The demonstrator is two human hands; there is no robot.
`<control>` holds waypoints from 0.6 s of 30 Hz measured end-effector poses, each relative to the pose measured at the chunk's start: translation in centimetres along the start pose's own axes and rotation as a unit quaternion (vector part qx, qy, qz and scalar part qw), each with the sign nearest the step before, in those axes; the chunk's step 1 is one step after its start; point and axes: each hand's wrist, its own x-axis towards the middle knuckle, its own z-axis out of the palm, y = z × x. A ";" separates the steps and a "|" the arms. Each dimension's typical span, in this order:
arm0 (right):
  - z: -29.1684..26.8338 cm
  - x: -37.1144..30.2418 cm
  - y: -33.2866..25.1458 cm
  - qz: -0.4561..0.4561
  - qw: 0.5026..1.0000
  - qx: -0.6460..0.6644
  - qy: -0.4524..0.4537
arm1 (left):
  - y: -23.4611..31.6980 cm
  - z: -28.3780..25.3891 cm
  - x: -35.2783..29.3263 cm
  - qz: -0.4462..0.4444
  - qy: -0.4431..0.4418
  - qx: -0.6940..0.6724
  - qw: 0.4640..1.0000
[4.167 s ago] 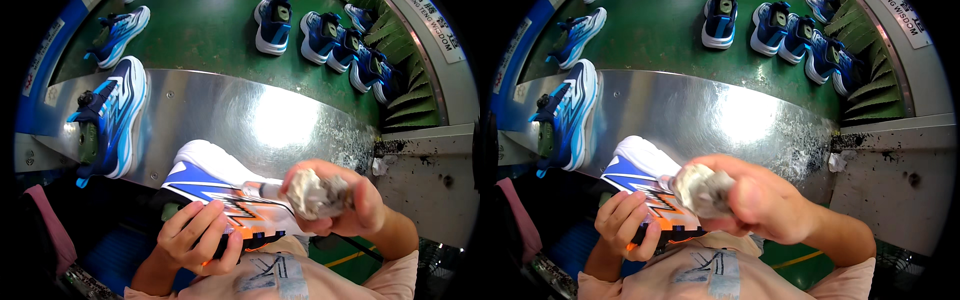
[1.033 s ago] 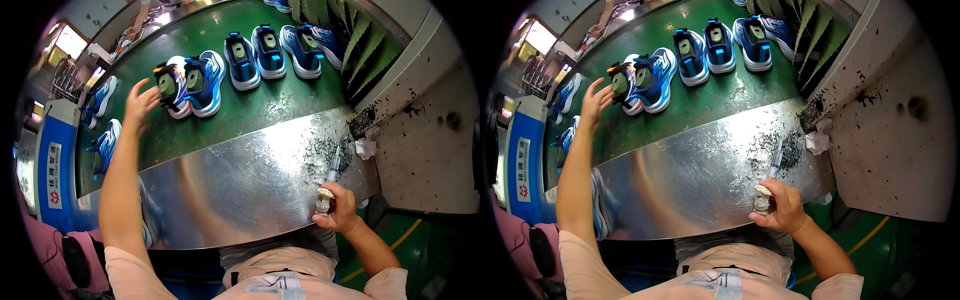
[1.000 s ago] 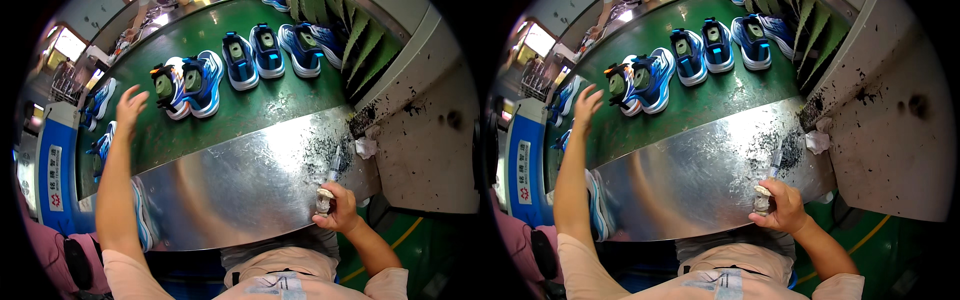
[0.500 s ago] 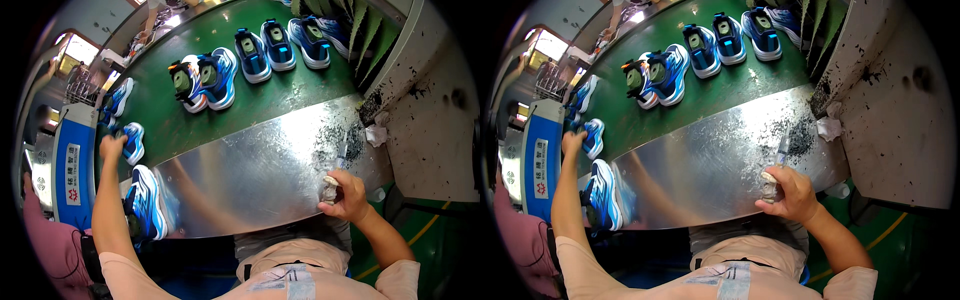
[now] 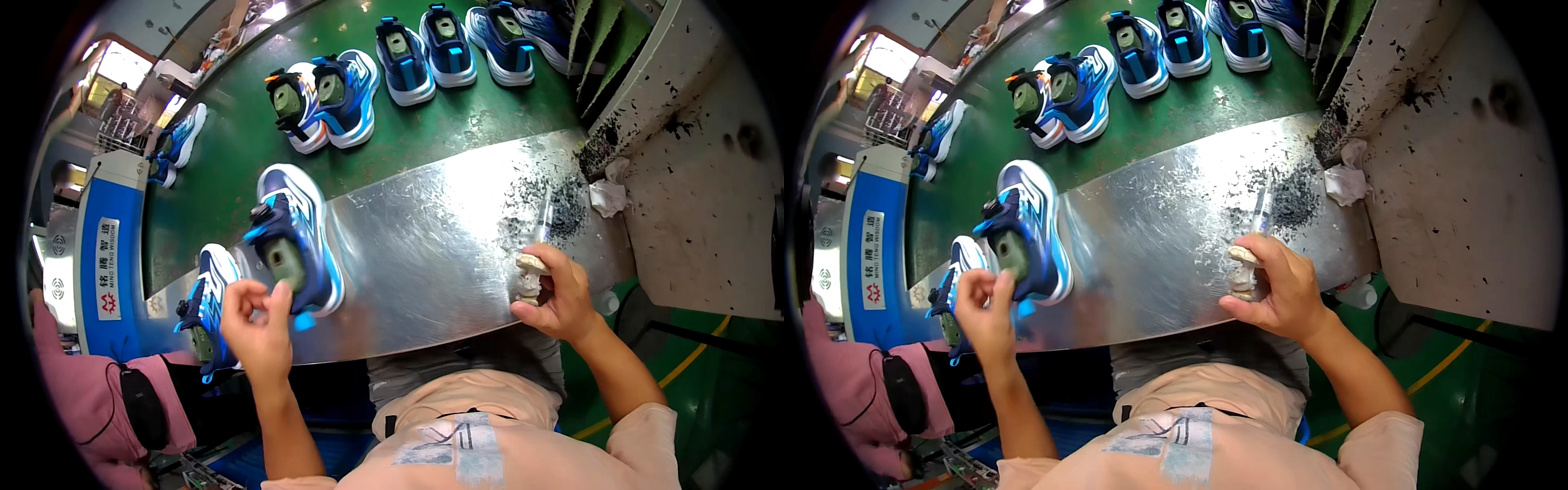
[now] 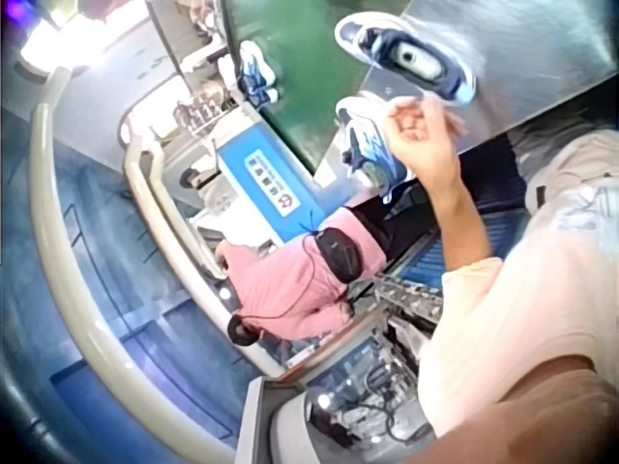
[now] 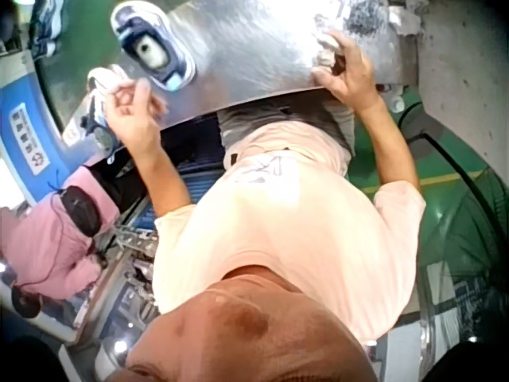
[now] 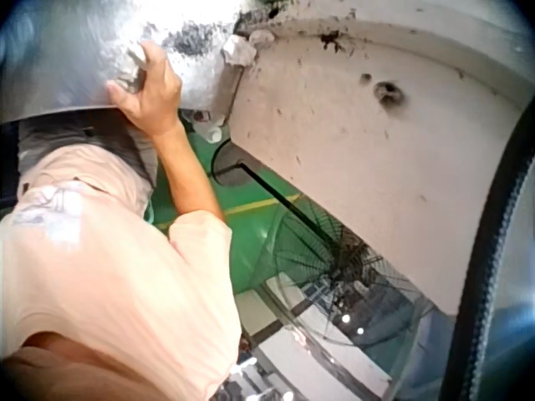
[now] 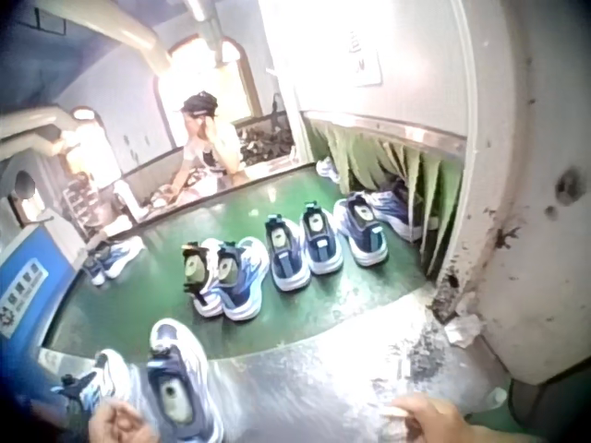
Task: The person applies adhesive from a syringe along the edges of shoe soles and places the finished shoes onto a conveyor belt.
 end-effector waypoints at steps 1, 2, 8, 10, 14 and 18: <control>0.0 -0.2 0.1 0.032 0.999 0.022 0.000 | 2.3 -0.6 -1.2 -0.115 -0.114 -0.126 0.979; 0.0 -0.3 -0.2 0.063 0.997 0.042 -0.003 | 2.4 -1.4 -1.6 0.011 -0.179 -0.078 0.981; -0.5 -1.0 -3.6 0.209 0.963 0.150 -0.081 | 5.7 -2.1 7.1 0.415 -0.281 0.378 0.779; -0.2 -1.1 -4.5 0.206 0.953 0.207 -0.082 | 6.5 -0.3 9.3 0.448 -0.343 0.446 0.695; -0.8 -0.5 -5.2 0.211 0.946 0.243 -0.033 | 5.1 0.3 11.9 0.345 -0.476 0.381 0.714; -2.0 0.2 -3.5 0.214 0.943 0.241 0.081 | -0.1 -0.9 5.8 0.321 -0.344 0.218 0.855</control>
